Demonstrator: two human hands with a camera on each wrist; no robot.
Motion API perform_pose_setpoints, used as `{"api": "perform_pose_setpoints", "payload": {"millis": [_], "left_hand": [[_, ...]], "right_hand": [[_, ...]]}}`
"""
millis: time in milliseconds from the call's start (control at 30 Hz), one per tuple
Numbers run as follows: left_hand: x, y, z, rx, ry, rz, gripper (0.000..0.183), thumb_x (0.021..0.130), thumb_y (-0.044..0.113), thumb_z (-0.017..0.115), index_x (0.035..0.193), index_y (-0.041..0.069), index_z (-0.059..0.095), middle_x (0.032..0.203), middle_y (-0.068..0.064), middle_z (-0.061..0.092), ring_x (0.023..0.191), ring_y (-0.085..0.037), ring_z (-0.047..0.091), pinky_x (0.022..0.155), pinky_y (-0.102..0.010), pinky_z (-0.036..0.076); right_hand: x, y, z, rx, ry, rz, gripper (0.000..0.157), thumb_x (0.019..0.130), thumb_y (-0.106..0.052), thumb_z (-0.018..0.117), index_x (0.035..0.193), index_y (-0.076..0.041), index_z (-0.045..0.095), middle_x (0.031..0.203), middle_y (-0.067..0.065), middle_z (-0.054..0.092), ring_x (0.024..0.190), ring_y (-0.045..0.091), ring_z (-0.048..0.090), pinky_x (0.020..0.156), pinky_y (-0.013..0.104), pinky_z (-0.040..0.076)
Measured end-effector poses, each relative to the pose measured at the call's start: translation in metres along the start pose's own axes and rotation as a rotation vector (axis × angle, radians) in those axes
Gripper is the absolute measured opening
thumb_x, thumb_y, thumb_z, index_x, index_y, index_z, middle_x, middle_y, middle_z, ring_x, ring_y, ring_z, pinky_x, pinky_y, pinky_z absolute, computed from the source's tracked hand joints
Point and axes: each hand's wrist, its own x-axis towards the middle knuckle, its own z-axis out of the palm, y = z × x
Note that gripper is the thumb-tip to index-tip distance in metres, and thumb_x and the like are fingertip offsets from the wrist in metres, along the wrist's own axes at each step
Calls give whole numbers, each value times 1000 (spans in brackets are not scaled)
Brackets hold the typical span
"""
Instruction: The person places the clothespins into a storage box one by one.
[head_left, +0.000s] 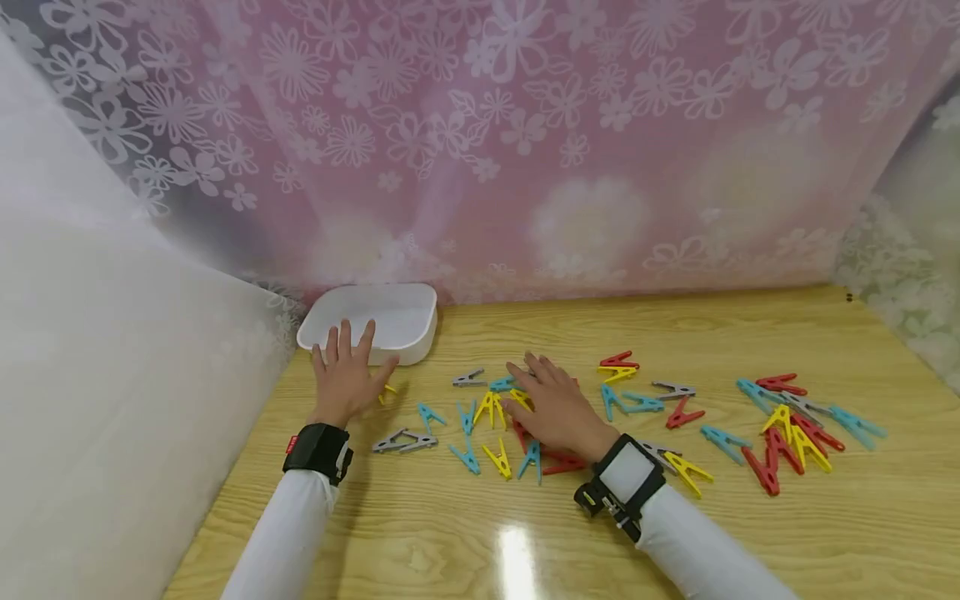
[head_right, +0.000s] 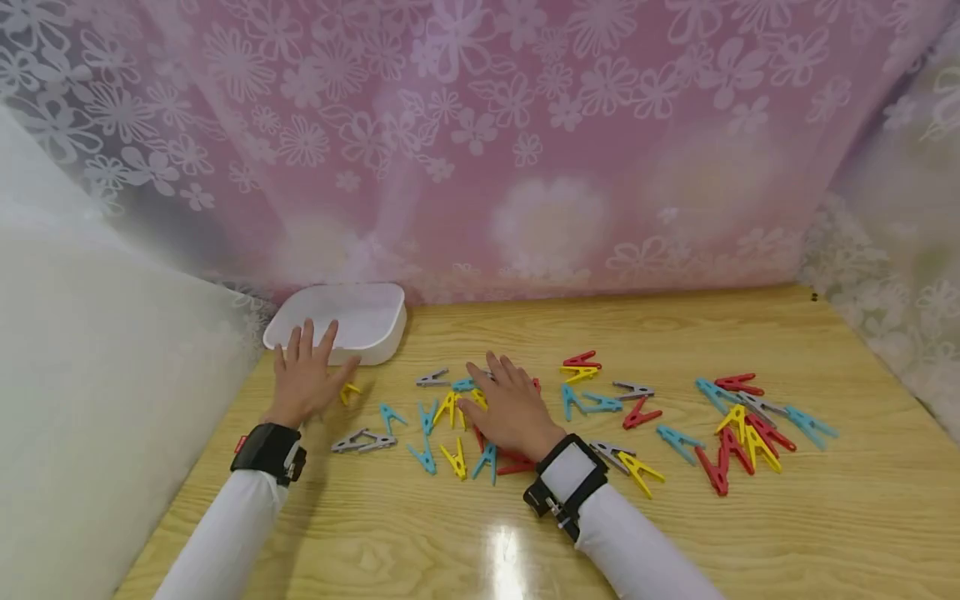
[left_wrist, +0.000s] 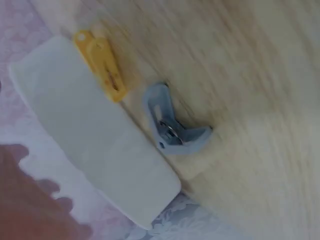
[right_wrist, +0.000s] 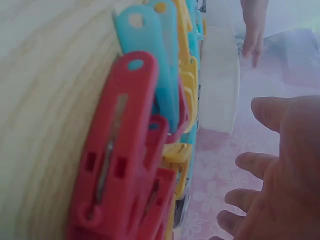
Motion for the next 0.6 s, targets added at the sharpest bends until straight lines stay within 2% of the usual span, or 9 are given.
{"api": "perform_pose_setpoints", "payload": {"millis": [100, 200, 600], "left_hand": [[4, -3, 5, 1, -86, -31, 82, 92, 66, 37, 154, 16, 17, 155, -25, 3, 141, -43, -4, 105, -63, -8], [6, -5, 9, -4, -144, -47, 83, 92, 68, 34, 154, 16, 15, 156, -24, 3, 141, -43, -5, 104, -64, -9], [5, 3, 10, -12, -139, -33, 78, 96, 59, 39, 154, 12, 16, 154, -28, 6, 140, -46, -4, 105, -63, -5]], "right_hand": [[0, 1, 1, -16, -12, 0, 61, 99, -48, 44, 149, -14, 34, 155, 18, 18, 141, 38, 13, 108, 58, 14], [-2, 4, 1, -22, -19, 1, 62, 99, -49, 44, 150, -15, 32, 156, 17, 16, 142, 37, 12, 109, 58, 12], [-10, 12, -3, 27, -13, 15, 64, 99, -47, 44, 151, -13, 30, 156, 18, 13, 142, 38, 11, 110, 56, 8]]}}
